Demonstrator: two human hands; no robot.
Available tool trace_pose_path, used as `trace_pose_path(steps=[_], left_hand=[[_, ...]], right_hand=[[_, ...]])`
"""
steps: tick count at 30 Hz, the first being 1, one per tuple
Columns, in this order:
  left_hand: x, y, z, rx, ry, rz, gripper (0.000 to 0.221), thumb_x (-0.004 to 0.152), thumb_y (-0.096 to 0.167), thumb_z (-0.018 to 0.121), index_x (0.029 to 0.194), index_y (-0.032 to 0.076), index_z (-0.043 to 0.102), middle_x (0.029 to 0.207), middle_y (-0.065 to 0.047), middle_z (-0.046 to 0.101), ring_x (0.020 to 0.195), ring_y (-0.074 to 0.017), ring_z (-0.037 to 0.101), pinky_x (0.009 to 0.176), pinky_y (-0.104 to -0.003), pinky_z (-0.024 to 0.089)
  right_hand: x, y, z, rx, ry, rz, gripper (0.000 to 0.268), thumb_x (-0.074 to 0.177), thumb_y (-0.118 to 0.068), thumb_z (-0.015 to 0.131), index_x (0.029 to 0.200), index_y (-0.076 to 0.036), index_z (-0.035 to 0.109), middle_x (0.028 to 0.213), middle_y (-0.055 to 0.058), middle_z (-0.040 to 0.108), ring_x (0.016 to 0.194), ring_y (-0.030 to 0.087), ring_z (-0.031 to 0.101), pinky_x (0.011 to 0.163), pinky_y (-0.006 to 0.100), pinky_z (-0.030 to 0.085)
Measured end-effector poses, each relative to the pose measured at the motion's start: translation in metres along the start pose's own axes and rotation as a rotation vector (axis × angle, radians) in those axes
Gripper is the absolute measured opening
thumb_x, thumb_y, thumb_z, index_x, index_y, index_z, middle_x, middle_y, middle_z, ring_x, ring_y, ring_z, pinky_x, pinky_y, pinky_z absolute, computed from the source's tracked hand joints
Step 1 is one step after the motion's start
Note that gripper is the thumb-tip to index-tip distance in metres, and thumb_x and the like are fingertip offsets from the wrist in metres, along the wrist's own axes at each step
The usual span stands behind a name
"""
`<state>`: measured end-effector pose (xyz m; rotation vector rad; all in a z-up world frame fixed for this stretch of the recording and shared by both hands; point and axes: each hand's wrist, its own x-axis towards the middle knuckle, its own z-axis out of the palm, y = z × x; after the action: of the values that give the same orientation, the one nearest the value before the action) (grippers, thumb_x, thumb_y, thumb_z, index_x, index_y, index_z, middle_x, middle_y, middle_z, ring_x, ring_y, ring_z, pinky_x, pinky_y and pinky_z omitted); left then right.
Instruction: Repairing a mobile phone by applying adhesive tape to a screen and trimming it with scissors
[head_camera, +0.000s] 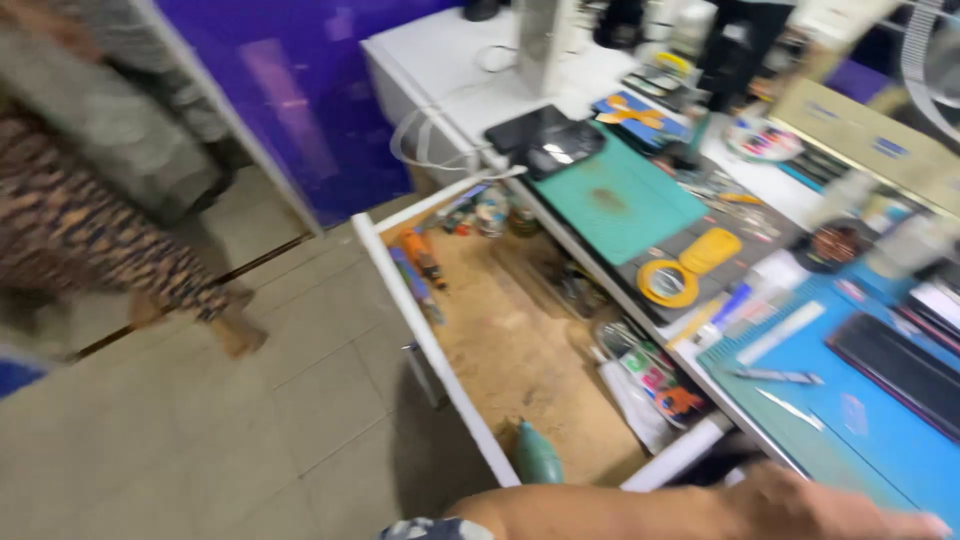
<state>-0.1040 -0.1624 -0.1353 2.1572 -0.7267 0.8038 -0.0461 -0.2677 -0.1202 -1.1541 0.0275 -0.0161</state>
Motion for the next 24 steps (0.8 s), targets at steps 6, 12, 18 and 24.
trace_pose_path(steps=[6,12,18,24], left_hand=[[0.060,0.012,-0.128,-0.424,0.057,-0.020,0.040,0.109,0.015,0.056,0.148,0.024,0.053,0.098,0.002,0.072,0.074,-0.0146,0.066,0.070,-0.031,0.052],[0.038,0.003,-0.284,-0.568,0.755,-0.290,0.050,0.107,0.013,0.048,0.151,0.010,0.025,0.100,-0.016,0.061,0.055,-0.0157,0.054,0.055,-0.027,0.049],[-0.064,-0.008,-0.477,-0.485,1.455,-0.541,0.097,0.088,0.045,0.060,0.165,0.028,0.003,0.162,-0.009,0.033,0.107,-0.0231,0.071,0.074,-0.039,0.063],[-0.084,-0.014,-0.507,-0.343,1.522,-0.577,0.142,0.065,0.084,0.079,0.160,0.029,-0.010,0.171,-0.017,-0.006,0.153,-0.0421,0.047,0.119,-0.064,0.050]], right_hand=[[-0.088,-0.029,-0.065,-0.039,0.451,-0.007,0.045,0.114,-0.049,0.054,0.093,-0.009,0.054,0.070,0.008,0.051,0.055,0.022,0.052,0.044,0.032,0.037],[-0.092,-0.047,-0.054,-0.045,0.381,0.091,0.050,0.113,-0.050,0.051,0.094,-0.004,0.055,0.071,0.010,0.056,0.058,0.023,0.056,0.052,0.034,0.043],[-0.066,-0.001,-0.094,-0.105,0.358,0.021,0.052,0.121,-0.058,0.050,0.128,-0.008,0.058,0.083,0.003,0.049,0.066,0.020,0.053,0.052,0.033,0.038],[-0.056,0.009,-0.082,-0.071,0.430,0.001,0.044,0.124,-0.049,0.053,0.117,-0.007,0.060,0.079,0.007,0.052,0.061,0.022,0.055,0.048,0.034,0.038]])
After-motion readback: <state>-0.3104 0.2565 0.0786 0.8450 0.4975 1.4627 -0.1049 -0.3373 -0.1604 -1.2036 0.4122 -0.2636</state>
